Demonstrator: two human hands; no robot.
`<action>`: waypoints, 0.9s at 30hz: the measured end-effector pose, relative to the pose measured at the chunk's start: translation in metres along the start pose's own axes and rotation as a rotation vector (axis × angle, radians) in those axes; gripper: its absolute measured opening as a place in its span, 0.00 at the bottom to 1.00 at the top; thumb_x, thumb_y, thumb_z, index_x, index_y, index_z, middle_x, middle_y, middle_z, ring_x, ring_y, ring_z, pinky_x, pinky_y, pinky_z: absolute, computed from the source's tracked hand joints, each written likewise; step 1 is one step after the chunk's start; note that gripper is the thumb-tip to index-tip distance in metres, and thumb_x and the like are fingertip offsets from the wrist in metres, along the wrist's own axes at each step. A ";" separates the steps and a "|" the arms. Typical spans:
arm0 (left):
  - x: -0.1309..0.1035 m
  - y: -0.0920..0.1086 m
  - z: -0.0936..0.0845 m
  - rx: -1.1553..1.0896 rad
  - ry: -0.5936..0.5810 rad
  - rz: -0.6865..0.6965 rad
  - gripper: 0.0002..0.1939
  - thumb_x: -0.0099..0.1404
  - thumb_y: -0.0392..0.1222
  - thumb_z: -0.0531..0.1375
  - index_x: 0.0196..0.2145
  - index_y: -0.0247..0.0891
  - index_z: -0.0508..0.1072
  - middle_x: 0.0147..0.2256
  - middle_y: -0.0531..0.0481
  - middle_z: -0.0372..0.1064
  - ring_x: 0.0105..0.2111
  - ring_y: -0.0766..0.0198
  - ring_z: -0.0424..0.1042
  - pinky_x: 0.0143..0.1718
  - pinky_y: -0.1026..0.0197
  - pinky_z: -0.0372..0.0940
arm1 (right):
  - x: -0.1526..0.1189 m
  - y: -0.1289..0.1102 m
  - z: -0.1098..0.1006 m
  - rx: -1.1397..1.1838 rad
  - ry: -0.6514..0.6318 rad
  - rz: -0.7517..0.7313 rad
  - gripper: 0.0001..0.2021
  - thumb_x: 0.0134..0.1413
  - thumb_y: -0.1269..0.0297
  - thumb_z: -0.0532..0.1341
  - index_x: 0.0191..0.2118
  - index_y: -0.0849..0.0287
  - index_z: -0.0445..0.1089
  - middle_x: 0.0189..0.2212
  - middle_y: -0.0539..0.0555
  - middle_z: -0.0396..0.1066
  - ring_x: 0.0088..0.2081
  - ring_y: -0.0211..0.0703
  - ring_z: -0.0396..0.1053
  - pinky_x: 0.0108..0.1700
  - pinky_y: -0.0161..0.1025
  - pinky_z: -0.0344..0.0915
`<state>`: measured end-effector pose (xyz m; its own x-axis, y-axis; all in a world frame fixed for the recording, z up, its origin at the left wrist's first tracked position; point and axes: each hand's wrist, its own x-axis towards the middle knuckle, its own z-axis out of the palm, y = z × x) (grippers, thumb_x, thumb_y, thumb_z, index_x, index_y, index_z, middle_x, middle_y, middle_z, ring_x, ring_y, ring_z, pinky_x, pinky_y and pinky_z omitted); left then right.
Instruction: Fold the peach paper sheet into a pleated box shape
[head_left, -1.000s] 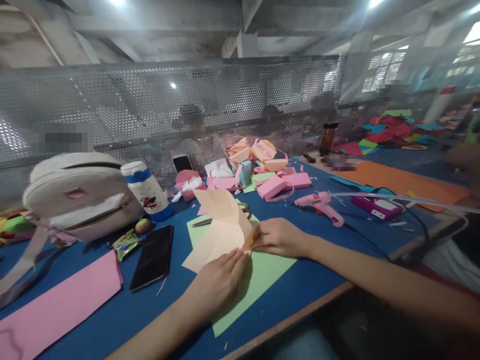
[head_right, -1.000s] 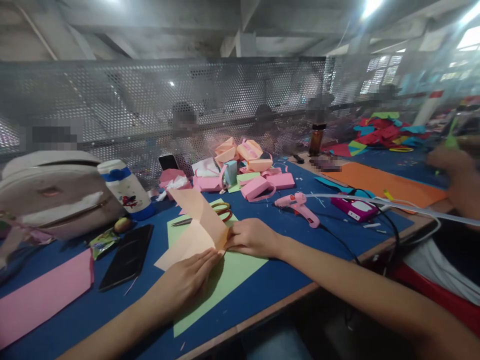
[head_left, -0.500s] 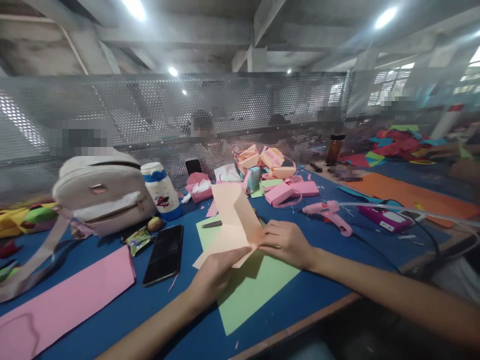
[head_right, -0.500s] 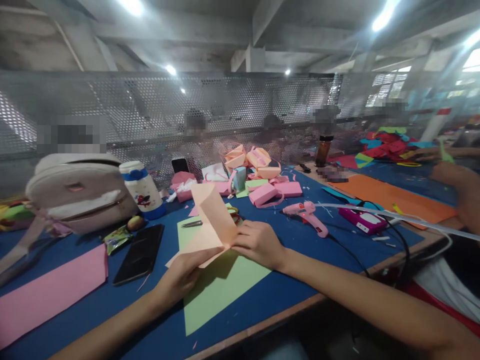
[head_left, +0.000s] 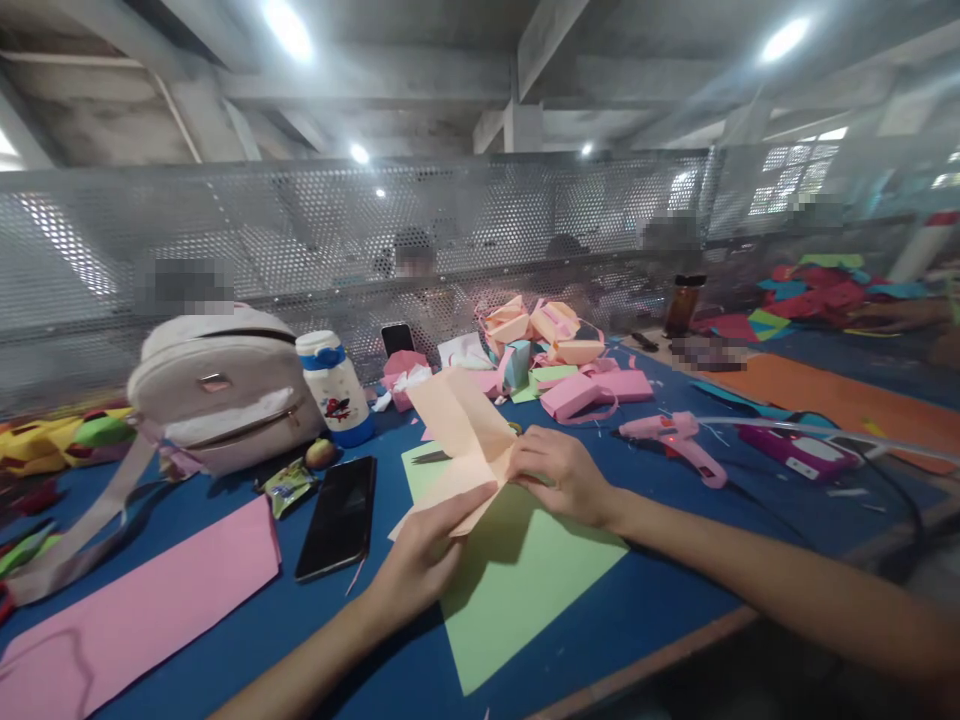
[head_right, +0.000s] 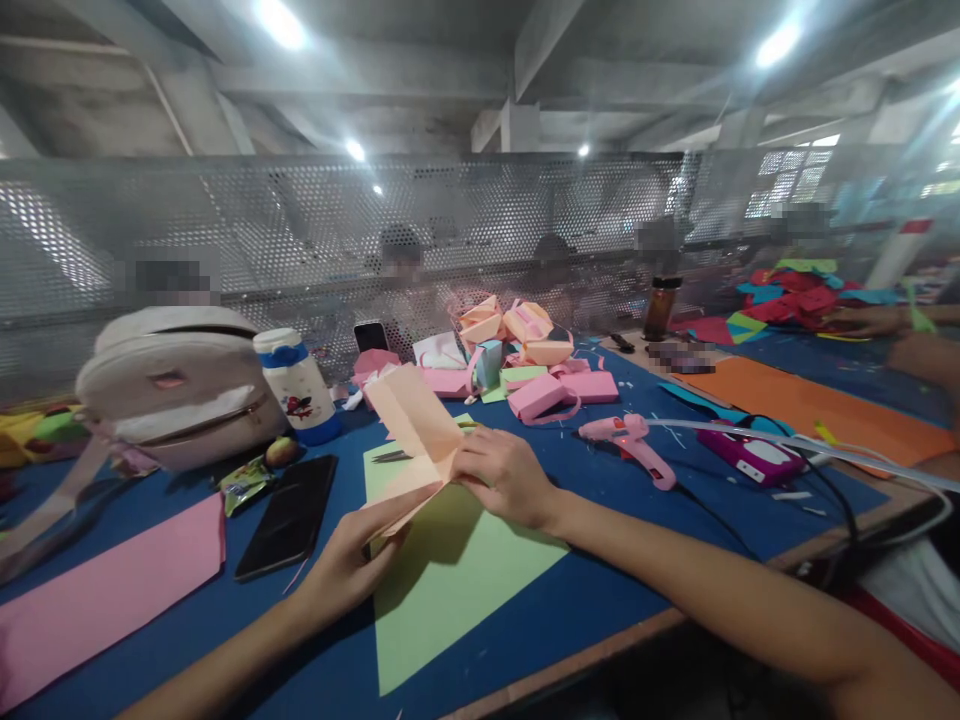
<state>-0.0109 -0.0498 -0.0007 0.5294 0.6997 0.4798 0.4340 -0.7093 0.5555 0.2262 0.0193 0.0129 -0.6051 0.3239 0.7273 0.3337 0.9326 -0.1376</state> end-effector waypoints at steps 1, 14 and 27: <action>0.000 0.000 0.000 -0.019 -0.034 -0.008 0.24 0.70 0.34 0.50 0.62 0.40 0.65 0.57 0.46 0.69 0.55 0.58 0.70 0.55 0.60 0.65 | -0.001 0.001 0.001 -0.002 -0.006 0.002 0.09 0.65 0.70 0.56 0.33 0.58 0.70 0.31 0.54 0.72 0.35 0.44 0.63 0.37 0.40 0.58; 0.002 0.000 -0.002 -0.003 -0.035 -0.056 0.24 0.67 0.36 0.53 0.60 0.42 0.68 0.56 0.45 0.70 0.55 0.53 0.71 0.55 0.52 0.67 | -0.010 0.005 0.002 0.083 0.044 0.035 0.06 0.62 0.61 0.62 0.41 0.57 0.70 0.37 0.55 0.73 0.39 0.46 0.66 0.43 0.42 0.62; -0.001 -0.002 -0.004 0.107 -0.017 -0.034 0.20 0.71 0.44 0.53 0.58 0.40 0.67 0.54 0.41 0.71 0.51 0.55 0.74 0.49 0.59 0.70 | -0.012 0.017 -0.003 0.242 0.164 0.181 0.09 0.62 0.57 0.62 0.36 0.58 0.70 0.32 0.53 0.70 0.36 0.43 0.68 0.40 0.40 0.64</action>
<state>-0.0157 -0.0483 0.0005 0.5247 0.7227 0.4498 0.5270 -0.6908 0.4951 0.2411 0.0306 0.0040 -0.4212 0.4759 0.7721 0.2317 0.8795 -0.4157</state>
